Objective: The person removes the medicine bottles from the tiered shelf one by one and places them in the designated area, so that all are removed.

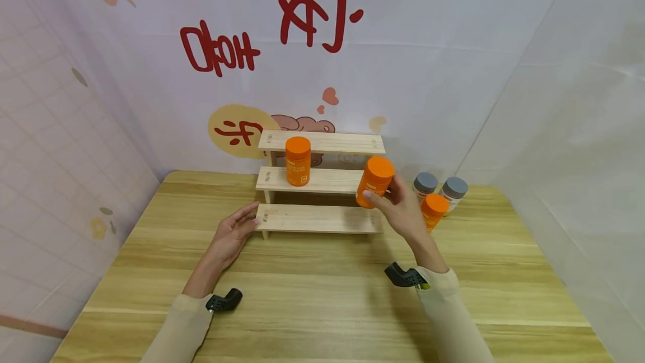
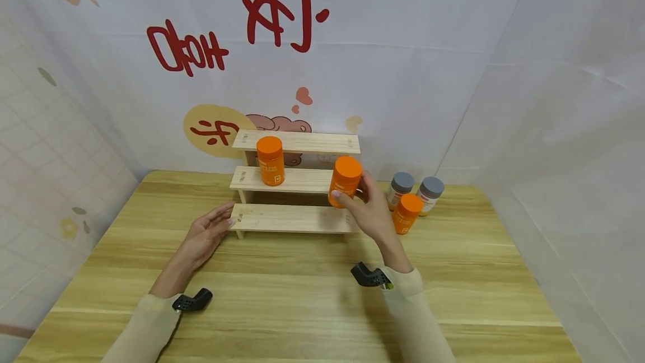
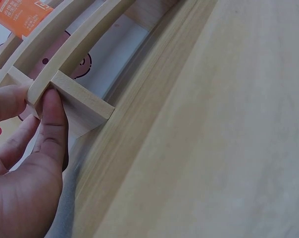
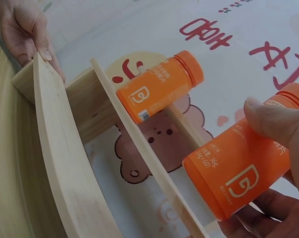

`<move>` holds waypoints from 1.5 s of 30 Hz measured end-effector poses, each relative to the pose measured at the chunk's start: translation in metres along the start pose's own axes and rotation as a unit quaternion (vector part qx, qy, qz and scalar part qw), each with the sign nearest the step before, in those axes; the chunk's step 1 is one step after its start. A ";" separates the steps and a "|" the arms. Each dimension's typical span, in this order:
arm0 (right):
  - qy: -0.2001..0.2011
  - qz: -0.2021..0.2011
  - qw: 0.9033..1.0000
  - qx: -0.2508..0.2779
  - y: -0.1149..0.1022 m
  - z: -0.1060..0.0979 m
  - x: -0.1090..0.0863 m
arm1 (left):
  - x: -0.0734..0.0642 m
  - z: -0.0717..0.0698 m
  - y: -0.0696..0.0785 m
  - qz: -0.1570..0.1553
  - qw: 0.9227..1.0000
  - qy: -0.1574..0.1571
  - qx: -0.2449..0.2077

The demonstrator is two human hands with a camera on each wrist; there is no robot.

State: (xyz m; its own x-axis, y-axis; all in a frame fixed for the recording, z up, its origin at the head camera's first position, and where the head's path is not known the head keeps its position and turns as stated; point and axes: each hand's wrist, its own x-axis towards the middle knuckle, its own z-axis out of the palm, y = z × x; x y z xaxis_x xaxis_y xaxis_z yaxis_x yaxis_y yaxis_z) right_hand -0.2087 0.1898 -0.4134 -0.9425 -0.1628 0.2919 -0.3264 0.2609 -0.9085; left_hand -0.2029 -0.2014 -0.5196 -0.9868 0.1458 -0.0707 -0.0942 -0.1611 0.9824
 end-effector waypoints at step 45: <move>0.055 0.019 0.997 -0.057 -0.005 -0.090 -0.041 | 0.001 0.000 0.000 0.002 1.000 -0.002 -0.001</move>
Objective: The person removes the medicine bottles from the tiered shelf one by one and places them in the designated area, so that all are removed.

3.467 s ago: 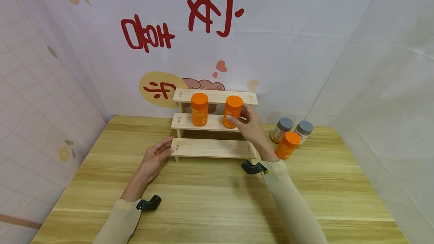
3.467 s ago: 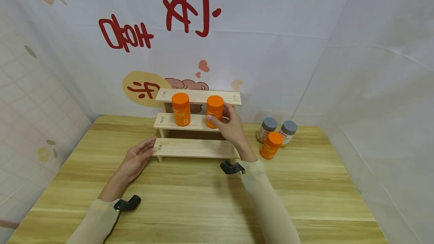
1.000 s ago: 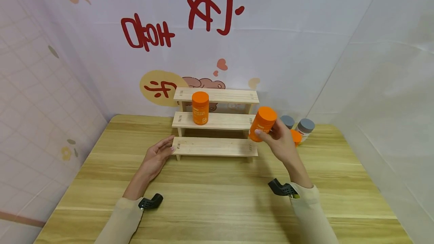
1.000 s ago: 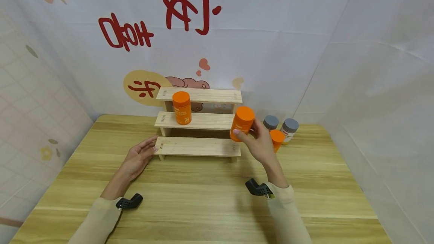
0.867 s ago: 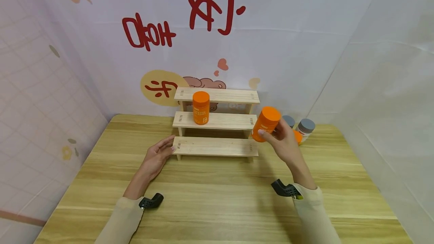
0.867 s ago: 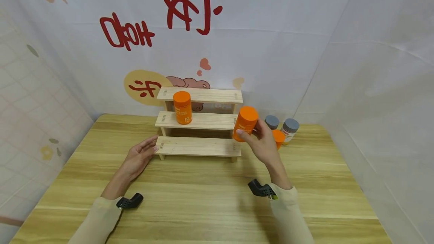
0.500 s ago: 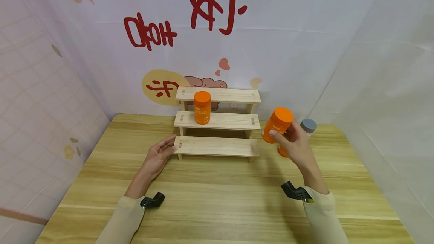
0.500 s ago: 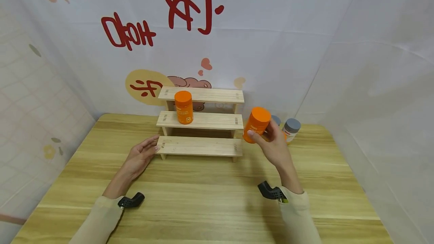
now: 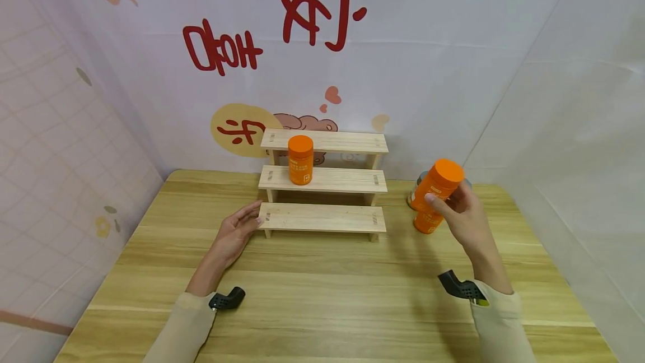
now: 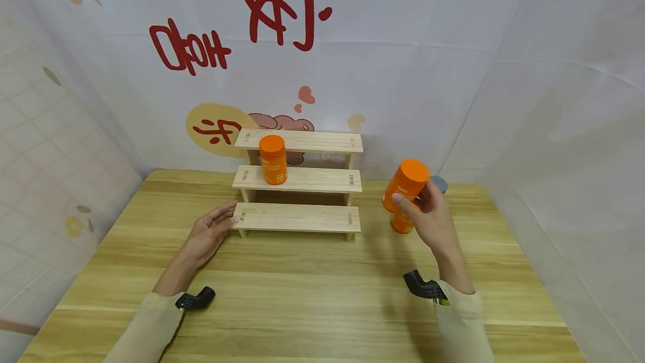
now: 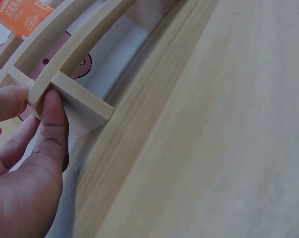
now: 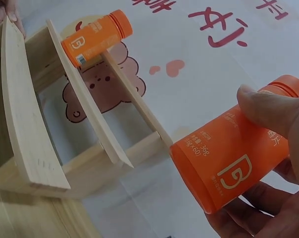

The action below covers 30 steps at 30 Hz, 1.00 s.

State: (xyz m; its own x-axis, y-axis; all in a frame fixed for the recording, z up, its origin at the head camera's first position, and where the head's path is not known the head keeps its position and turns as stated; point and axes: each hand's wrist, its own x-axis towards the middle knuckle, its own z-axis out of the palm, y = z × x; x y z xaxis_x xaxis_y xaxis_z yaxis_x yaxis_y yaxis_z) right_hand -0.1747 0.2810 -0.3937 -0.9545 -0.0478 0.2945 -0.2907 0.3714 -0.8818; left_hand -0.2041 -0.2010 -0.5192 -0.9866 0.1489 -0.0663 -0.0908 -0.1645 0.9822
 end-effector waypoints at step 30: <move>0.065 0.078 0.992 0.079 0.056 -0.064 -0.013 | 0.000 0.000 -0.001 -0.003 1.000 0.000 -0.001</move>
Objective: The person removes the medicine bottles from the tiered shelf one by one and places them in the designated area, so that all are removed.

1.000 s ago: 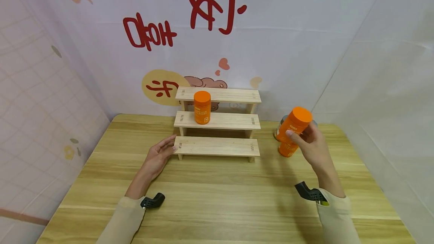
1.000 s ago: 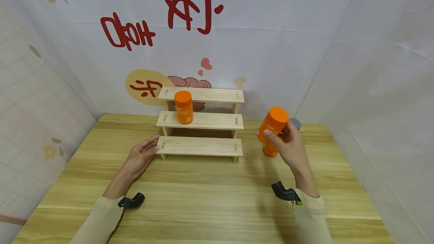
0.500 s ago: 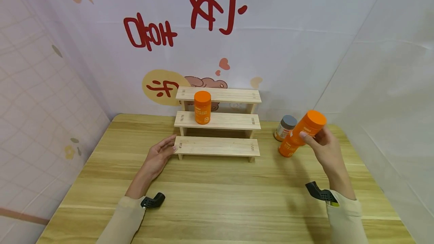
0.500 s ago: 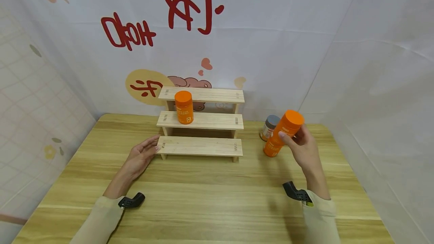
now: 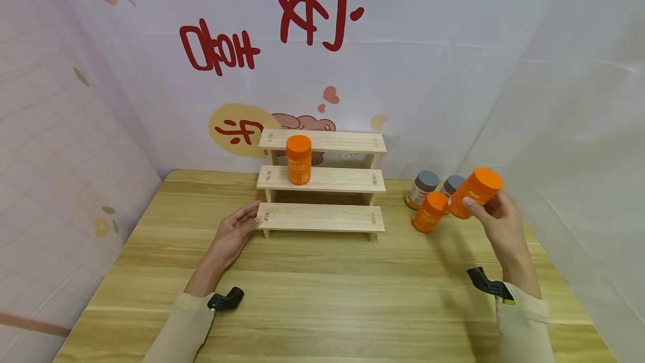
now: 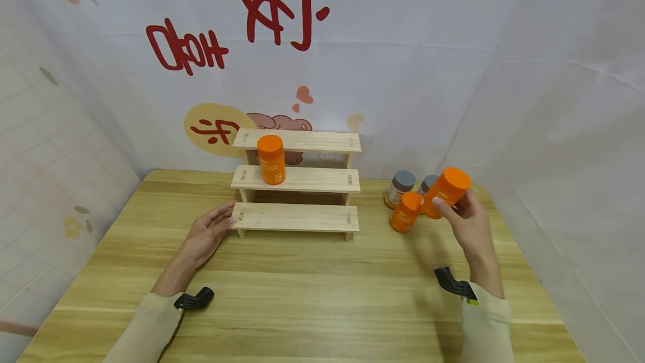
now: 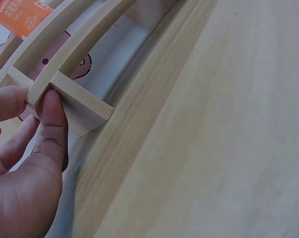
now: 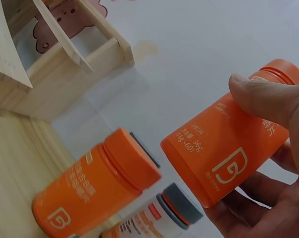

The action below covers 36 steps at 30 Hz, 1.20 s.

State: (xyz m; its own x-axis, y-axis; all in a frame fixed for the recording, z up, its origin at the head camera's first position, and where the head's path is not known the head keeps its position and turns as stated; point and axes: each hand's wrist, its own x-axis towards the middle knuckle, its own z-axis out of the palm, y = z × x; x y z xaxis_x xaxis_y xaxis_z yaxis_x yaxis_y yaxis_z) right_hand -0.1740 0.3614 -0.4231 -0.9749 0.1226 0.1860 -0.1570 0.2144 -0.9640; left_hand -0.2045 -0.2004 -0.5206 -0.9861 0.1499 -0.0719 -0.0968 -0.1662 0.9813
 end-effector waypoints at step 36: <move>-0.042 0.074 0.991 -0.101 0.077 -0.029 0.006 | -0.001 0.000 0.001 0.007 1.000 -0.004 -0.004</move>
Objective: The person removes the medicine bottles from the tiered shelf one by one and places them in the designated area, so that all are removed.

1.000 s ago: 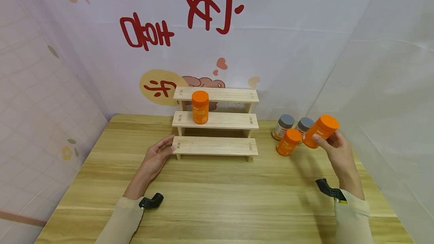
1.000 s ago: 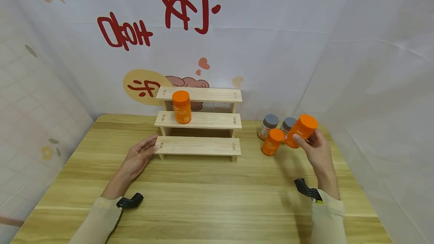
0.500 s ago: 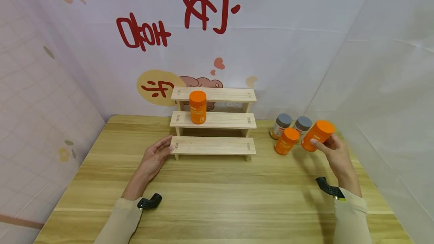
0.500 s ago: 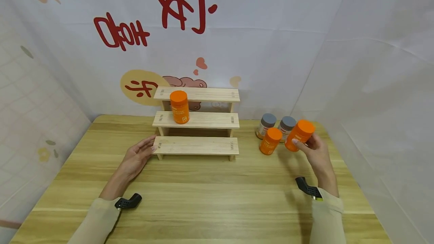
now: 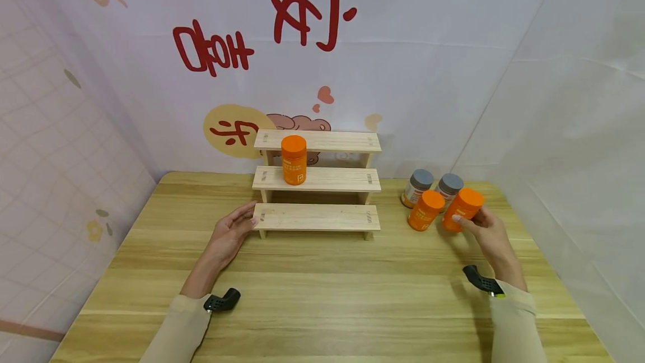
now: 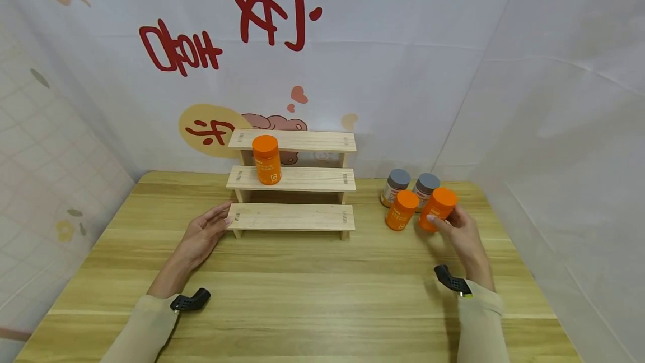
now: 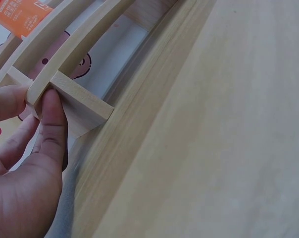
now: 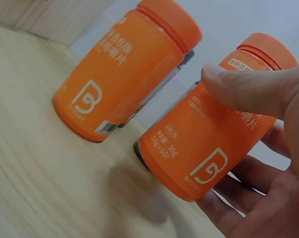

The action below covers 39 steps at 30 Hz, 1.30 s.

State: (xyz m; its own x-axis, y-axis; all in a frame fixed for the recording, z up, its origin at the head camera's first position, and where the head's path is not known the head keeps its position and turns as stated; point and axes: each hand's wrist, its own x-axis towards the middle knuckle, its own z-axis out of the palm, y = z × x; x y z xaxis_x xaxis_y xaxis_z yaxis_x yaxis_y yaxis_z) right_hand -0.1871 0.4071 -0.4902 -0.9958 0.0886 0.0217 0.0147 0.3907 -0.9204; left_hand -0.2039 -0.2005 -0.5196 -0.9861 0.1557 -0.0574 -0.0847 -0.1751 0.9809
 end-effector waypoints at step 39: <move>-0.028 0.001 0.997 -0.066 0.004 0.000 -0.003 | -0.001 -0.001 0.000 -0.010 1.000 0.001 0.014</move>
State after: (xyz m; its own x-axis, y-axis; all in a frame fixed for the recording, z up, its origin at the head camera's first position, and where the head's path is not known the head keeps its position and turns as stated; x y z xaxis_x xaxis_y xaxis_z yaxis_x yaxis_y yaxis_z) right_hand -0.1839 0.4085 -0.4939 -0.9992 0.0398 -0.0057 0.0252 0.5084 -0.8607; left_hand -0.2028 -0.2015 -0.5192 -0.9848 0.1561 -0.0767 -0.0996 -0.1449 0.9844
